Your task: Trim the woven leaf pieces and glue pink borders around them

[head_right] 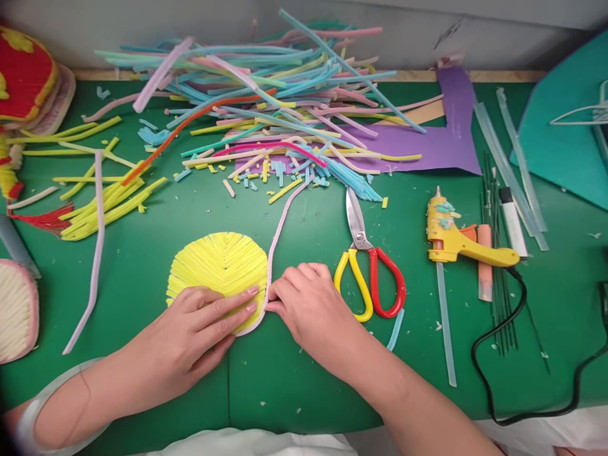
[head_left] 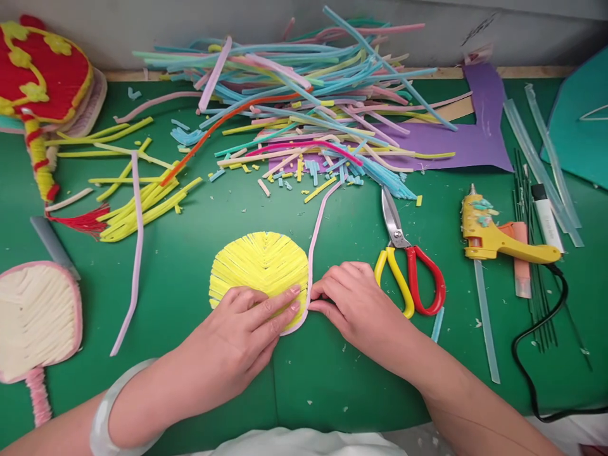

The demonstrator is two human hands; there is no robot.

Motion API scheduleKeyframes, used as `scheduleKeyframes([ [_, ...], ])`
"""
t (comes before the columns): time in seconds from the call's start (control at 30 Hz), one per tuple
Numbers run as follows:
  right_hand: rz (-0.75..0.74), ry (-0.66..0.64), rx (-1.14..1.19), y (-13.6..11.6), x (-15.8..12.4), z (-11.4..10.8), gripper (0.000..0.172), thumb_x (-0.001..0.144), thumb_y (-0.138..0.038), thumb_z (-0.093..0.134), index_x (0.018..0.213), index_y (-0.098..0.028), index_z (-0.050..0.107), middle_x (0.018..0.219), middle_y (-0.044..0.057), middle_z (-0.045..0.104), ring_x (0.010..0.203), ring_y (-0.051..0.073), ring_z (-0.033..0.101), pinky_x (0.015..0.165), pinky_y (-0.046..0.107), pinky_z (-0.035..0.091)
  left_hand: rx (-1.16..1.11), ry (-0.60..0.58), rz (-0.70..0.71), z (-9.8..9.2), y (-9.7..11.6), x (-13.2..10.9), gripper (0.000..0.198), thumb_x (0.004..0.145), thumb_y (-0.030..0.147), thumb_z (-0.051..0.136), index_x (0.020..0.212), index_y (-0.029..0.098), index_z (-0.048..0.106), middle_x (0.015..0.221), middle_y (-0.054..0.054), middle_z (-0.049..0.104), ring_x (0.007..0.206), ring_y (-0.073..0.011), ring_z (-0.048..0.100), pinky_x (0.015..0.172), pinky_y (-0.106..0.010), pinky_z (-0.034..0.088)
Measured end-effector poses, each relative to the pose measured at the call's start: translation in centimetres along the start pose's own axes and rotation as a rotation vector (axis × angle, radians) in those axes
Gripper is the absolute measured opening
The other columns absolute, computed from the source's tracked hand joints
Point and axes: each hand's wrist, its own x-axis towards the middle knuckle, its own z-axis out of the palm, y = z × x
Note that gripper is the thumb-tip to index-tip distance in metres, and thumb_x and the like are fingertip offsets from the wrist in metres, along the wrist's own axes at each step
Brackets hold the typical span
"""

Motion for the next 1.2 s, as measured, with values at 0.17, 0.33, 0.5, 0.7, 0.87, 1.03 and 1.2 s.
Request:
scheduleKeyframes([
  [0.17, 0.024, 0.000, 0.026, -0.10, 0.00, -0.08, 0.014, 0.101, -0.029, 0.056, 0.092, -0.020, 0.060, 0.087, 0.001, 0.065, 0.084, 0.018, 0.054, 0.083, 0.036, 0.036, -0.004, -0.010, 0.001, 0.02, -0.10, 0.00, 0.044, 0.099, 0.009, 0.048, 0.142, 0.013, 0.053, 0.152, -0.010, 0.051, 0.093, -0.0236, 0.052, 0.080, -0.042, 0.048],
  [0.33, 0.034, -0.005, 0.020, -0.07, 0.03, -0.10, 0.012, 0.101, -0.030, 0.057, 0.094, -0.020, 0.061, 0.089, 0.001, 0.065, 0.085, 0.019, 0.054, 0.084, 0.036, 0.036, -0.012, -0.040, -0.009, -0.09, -0.15, -0.14, 0.046, 0.099, 0.011, 0.047, 0.145, 0.015, 0.050, 0.151, -0.011, 0.052, 0.094, -0.0232, 0.054, 0.080, -0.042, 0.048],
  [0.5, 0.020, -0.003, -0.006, -0.04, 0.12, -0.07, 0.012, 0.100, -0.031, 0.057, 0.096, -0.021, 0.061, 0.089, 0.002, 0.066, 0.084, 0.019, 0.053, 0.082, 0.036, 0.036, -0.020, -0.034, -0.019, -0.06, -0.16, -0.08, 0.048, 0.098, 0.011, 0.048, 0.146, 0.017, 0.050, 0.147, -0.012, 0.056, 0.092, -0.0233, 0.056, 0.080, -0.041, 0.049],
  [0.7, 0.028, -0.001, 0.006, -0.01, 0.19, 0.11, 0.011, 0.100, -0.031, 0.057, 0.095, -0.021, 0.060, 0.088, 0.001, 0.065, 0.083, 0.019, 0.052, 0.082, 0.036, 0.035, -0.020, -0.053, -0.017, -0.13, -0.21, -0.06, 0.046, 0.098, 0.010, 0.047, 0.144, 0.015, 0.051, 0.151, -0.011, 0.052, 0.095, -0.0240, 0.055, 0.082, -0.042, 0.049],
  [0.87, 0.035, -0.003, 0.011, -0.01, 0.20, 0.19, 0.011, 0.100, -0.030, 0.057, 0.095, -0.021, 0.060, 0.088, 0.001, 0.065, 0.084, 0.019, 0.052, 0.083, 0.036, 0.035, -0.027, -0.055, -0.018, -0.10, -0.25, -0.13, 0.048, 0.098, 0.010, 0.047, 0.146, 0.016, 0.050, 0.150, -0.011, 0.053, 0.095, -0.0236, 0.056, 0.082, -0.042, 0.050],
  [1.03, 0.039, -0.006, 0.005, 0.03, 0.19, 0.24, 0.009, 0.100, -0.030, 0.058, 0.098, -0.022, 0.061, 0.090, 0.001, 0.065, 0.084, 0.019, 0.053, 0.082, 0.036, 0.035, -0.029, -0.054, -0.019, -0.16, -0.24, -0.05, 0.047, 0.098, 0.011, 0.047, 0.145, 0.017, 0.051, 0.147, -0.012, 0.056, 0.094, -0.0238, 0.057, 0.081, -0.042, 0.050],
  [1.2, 0.038, 0.005, 0.003, 0.06, 0.21, 0.28, 0.011, 0.100, -0.031, 0.058, 0.098, -0.021, 0.061, 0.090, 0.002, 0.066, 0.085, 0.019, 0.053, 0.082, 0.036, 0.036, -0.038, -0.048, -0.012, -0.21, -0.26, 0.07, 0.048, 0.099, 0.011, 0.047, 0.146, 0.017, 0.048, 0.148, -0.009, 0.056, 0.095, -0.0238, 0.057, 0.081, -0.042, 0.049],
])
